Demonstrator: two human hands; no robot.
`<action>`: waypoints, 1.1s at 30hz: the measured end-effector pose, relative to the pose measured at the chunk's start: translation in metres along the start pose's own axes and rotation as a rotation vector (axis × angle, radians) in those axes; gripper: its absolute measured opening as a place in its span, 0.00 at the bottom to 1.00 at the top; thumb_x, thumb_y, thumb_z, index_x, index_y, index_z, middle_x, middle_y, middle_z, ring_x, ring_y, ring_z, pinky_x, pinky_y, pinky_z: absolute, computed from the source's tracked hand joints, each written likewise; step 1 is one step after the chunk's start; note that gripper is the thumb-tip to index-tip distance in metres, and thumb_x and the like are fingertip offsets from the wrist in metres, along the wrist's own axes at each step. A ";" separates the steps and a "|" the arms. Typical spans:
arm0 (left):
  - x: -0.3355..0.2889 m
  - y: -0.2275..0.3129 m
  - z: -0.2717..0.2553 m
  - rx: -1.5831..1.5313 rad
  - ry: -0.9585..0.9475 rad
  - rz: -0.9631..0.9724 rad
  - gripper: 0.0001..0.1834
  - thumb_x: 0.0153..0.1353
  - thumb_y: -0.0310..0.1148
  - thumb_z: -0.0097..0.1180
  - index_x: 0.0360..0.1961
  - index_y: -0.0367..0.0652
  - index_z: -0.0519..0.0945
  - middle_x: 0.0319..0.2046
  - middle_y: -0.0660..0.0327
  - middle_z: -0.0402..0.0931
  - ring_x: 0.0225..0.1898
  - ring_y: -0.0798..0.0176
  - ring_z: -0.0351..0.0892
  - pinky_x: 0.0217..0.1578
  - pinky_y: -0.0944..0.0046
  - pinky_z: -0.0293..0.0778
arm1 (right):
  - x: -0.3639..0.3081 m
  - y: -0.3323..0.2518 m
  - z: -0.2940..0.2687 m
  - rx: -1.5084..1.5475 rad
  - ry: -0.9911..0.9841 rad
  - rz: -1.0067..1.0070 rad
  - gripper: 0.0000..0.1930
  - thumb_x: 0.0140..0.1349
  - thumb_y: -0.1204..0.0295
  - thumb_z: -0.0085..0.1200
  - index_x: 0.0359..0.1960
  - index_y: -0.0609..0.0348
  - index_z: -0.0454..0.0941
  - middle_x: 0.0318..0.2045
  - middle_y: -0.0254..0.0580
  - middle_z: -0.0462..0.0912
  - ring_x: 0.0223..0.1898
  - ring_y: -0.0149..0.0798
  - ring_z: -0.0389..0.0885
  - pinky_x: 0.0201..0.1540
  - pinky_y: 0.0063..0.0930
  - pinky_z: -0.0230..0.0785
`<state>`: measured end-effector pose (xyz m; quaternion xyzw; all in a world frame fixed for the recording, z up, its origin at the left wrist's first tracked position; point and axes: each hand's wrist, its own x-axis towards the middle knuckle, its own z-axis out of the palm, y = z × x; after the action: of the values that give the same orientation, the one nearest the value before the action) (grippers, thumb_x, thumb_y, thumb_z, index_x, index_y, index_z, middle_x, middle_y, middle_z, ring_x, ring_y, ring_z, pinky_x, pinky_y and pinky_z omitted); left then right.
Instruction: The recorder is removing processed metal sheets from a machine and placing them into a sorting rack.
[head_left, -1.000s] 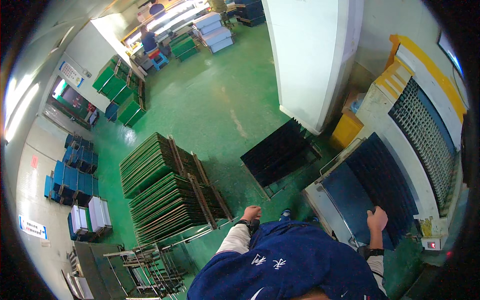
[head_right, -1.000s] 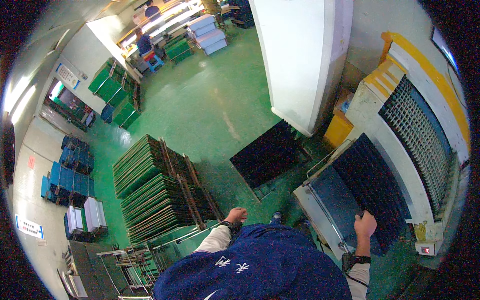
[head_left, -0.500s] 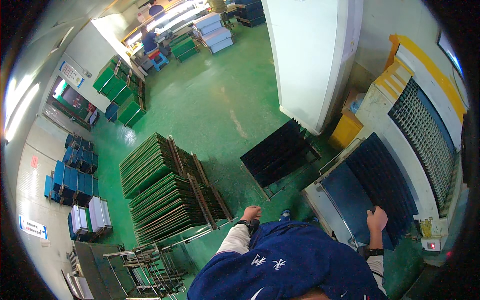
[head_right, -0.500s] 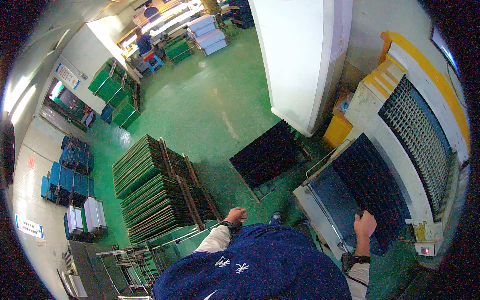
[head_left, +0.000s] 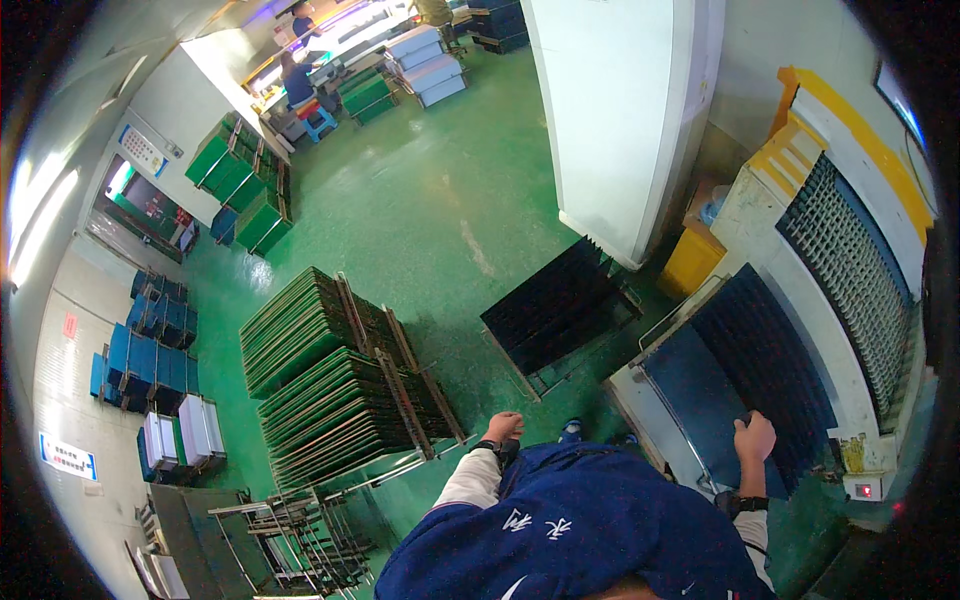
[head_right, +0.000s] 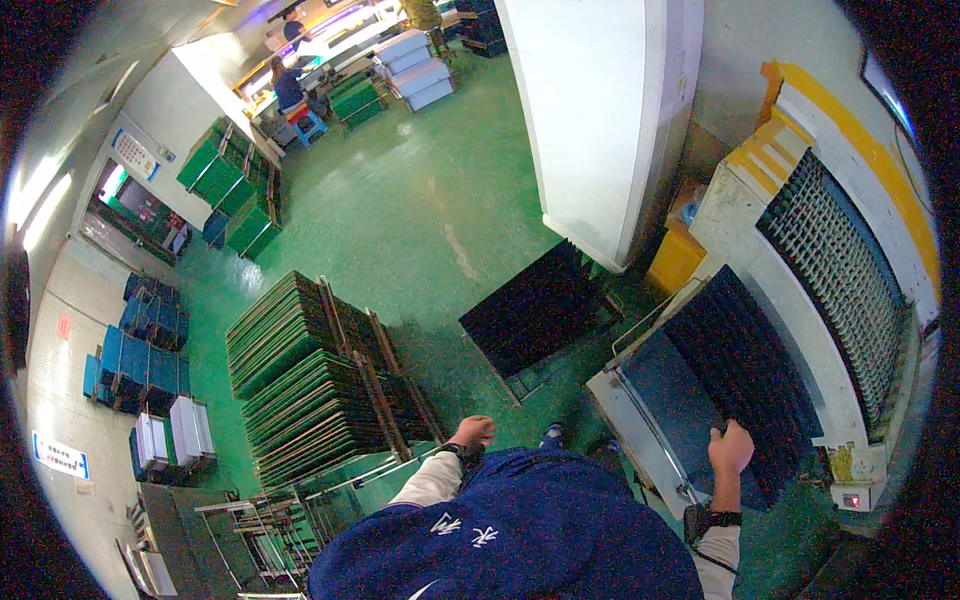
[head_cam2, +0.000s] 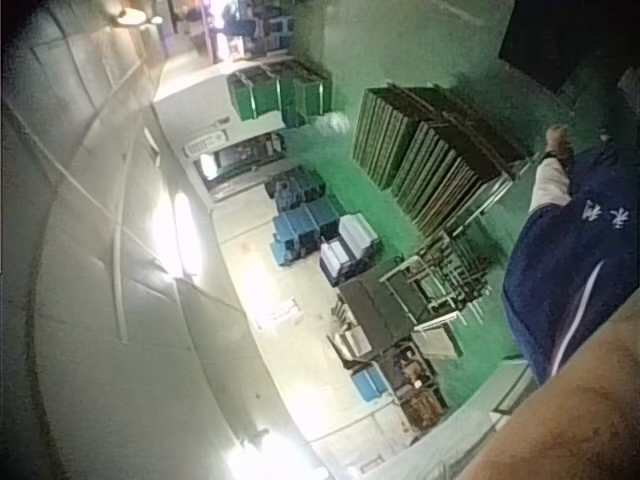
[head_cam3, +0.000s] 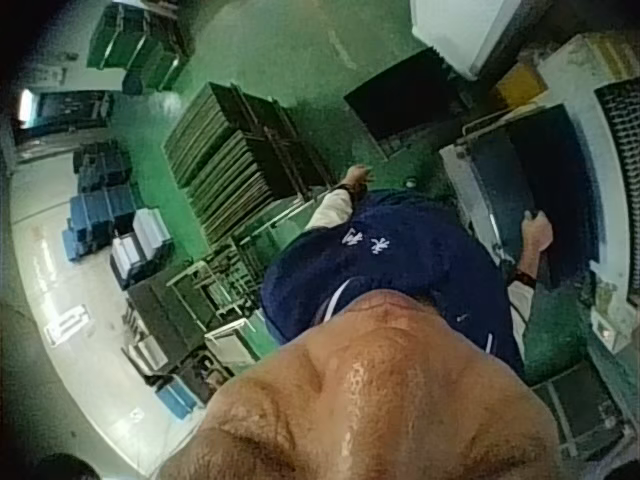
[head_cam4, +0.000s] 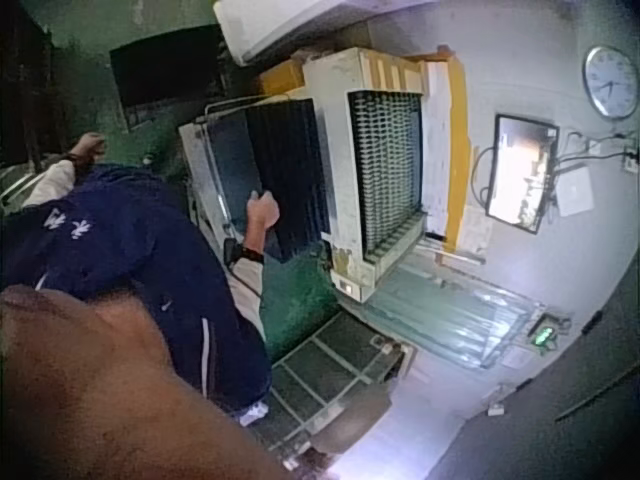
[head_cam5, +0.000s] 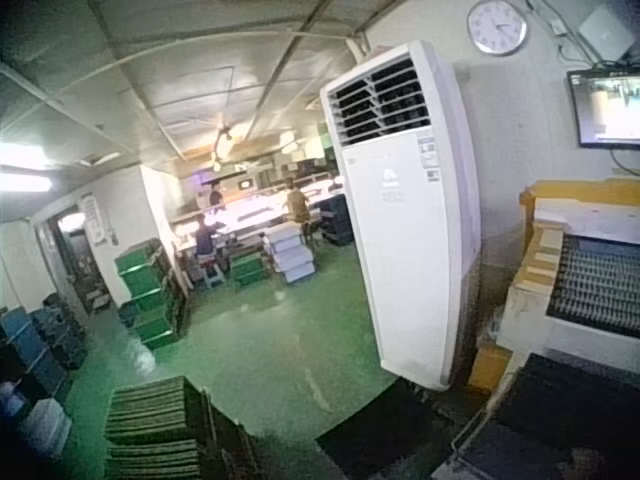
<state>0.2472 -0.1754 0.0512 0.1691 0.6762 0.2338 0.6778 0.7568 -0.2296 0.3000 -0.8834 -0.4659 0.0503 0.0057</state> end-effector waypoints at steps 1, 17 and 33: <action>0.001 -0.001 -0.001 0.021 0.008 0.000 0.15 0.54 0.34 0.52 0.42 0.41 0.72 0.30 0.58 0.75 0.21 0.61 0.74 0.16 0.66 0.69 | 0.000 -0.001 -0.001 -0.002 -0.007 0.006 0.18 0.43 0.65 0.59 0.36 0.62 0.76 0.32 0.52 0.78 0.37 0.51 0.76 0.40 0.40 0.67; 0.005 0.001 -0.001 0.000 0.003 -0.002 0.14 0.52 0.33 0.53 0.40 0.42 0.73 0.27 0.59 0.75 0.20 0.61 0.74 0.16 0.65 0.70 | 0.001 -0.003 -0.002 -0.006 -0.008 0.026 0.18 0.43 0.65 0.60 0.35 0.61 0.76 0.32 0.51 0.78 0.37 0.51 0.76 0.40 0.40 0.67; 0.008 -0.001 0.000 -0.007 0.033 0.001 0.14 0.53 0.33 0.52 0.41 0.41 0.73 0.28 0.58 0.75 0.20 0.63 0.73 0.15 0.66 0.68 | 0.004 -0.003 -0.002 -0.015 -0.001 0.026 0.18 0.43 0.65 0.60 0.36 0.61 0.76 0.32 0.52 0.78 0.37 0.51 0.76 0.41 0.40 0.67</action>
<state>0.2468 -0.1717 0.0441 0.1634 0.6863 0.2391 0.6672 0.7567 -0.2247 0.3018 -0.8893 -0.4548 0.0473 -0.0015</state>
